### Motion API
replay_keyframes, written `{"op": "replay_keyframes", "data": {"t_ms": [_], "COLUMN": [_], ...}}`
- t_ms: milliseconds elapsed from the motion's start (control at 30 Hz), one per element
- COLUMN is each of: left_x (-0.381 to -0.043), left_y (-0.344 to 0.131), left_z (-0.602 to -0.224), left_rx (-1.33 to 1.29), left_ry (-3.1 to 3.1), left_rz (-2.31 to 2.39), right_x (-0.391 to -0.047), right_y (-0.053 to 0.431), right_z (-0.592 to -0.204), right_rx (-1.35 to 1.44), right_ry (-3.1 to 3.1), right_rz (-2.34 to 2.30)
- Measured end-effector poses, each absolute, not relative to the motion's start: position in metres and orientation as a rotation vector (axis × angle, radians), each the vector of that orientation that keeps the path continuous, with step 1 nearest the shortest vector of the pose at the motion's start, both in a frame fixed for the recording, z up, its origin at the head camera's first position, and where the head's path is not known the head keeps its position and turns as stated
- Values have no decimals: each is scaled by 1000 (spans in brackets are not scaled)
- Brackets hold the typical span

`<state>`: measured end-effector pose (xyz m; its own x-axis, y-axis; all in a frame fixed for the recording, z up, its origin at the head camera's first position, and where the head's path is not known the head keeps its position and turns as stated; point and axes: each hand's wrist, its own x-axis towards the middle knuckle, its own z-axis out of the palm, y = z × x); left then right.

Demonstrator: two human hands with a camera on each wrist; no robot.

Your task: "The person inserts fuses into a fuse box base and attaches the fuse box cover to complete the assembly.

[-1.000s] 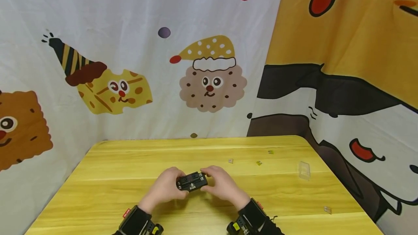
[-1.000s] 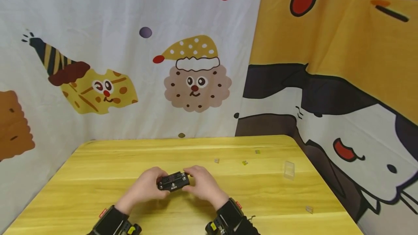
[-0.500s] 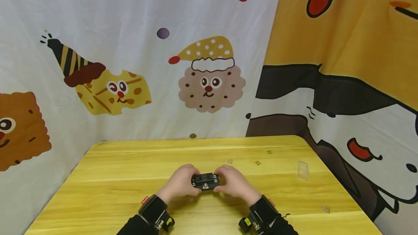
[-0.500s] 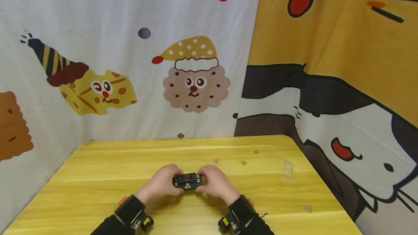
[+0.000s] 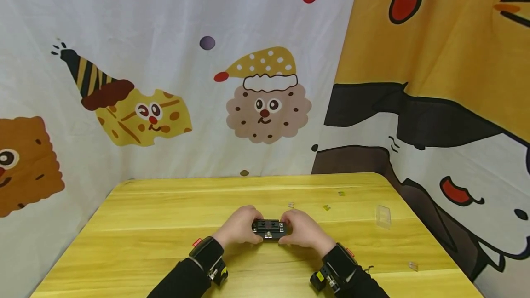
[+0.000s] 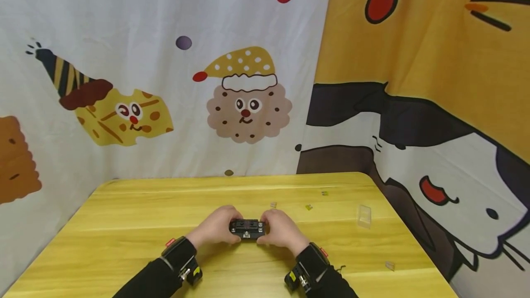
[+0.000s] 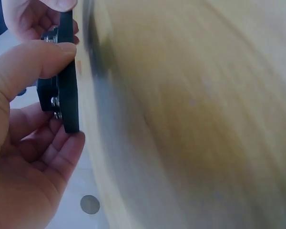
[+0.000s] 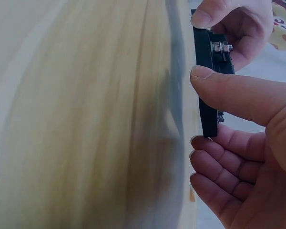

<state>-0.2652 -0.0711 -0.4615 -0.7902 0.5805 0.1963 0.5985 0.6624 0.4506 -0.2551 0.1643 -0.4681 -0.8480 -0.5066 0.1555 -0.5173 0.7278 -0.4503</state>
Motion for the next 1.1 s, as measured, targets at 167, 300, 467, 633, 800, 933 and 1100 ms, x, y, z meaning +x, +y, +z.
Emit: {"op": "replay_keyframes", "data": {"t_ms": [167,300,467,633,800,933,1100], "left_x": [-271,-273,-273,-273,-272,-270,-269], "left_y": [-68,-66,-64,-62,-61,-62,-66], "left_z": [-466,-466,-467,-468,-468,-467,-467], "left_rx": [-1020,-1013,-1035,-1032,-1022,-1009,-969], "left_ry": [-2859,-2888,-2887,-2886,-2884,-2884,-2898], "left_rz": [-759,-747,-718,-699,-702,-748,-815], "right_x": [-256,-257,-258,-259,-259,-259,-258], "right_y": [165,166,166,166,166,166,166], "right_z": [-470,-471,-472,-472,-473,-473,-473], "right_rx": [845,842,834,834,821,812,798], "right_ry": [-2934,-2946,-2950,-2951,-2963,-2970,-2983], "right_rz": [766,735,707,697,680,676,693]}}
